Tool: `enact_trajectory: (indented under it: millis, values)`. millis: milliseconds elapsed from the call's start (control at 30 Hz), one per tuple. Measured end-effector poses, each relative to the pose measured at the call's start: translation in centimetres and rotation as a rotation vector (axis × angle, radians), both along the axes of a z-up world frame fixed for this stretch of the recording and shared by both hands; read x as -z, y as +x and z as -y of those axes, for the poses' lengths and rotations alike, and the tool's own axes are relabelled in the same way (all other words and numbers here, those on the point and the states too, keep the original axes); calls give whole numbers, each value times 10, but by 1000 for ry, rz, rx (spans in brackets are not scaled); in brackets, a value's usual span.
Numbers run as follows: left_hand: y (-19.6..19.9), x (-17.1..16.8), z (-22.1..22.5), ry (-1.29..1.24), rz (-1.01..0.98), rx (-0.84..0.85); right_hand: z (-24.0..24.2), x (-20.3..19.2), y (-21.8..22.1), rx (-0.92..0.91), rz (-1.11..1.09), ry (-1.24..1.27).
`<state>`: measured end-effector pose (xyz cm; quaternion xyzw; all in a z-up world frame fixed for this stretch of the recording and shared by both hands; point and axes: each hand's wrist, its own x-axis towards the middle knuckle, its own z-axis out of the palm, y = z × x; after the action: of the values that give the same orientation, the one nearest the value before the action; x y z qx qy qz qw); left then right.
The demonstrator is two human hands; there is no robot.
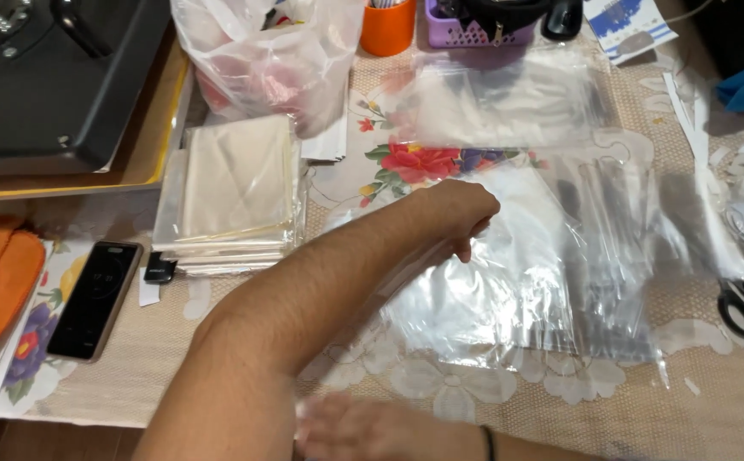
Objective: Cleaning and organizing clear plastic bags on a workspace table using a cloth.
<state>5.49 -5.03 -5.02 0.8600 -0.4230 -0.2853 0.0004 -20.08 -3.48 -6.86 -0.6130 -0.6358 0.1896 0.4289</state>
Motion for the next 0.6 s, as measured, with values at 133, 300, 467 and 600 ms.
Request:
enact_trajectory:
  millis: [133,300,467,600]
  values:
    - [7,32,4,-312,214,55,58,-28,33,713,53,-36]
    - [7,16,-2,-362,212,112,53,17,-5,851,246,-286]
    - [-11,-13,-9,-99,123,-15,56,-25,-27,54,-335,-125]
    - [-12,-5,-15,-224,288,137,100,-54,-16,355,-170,-127]
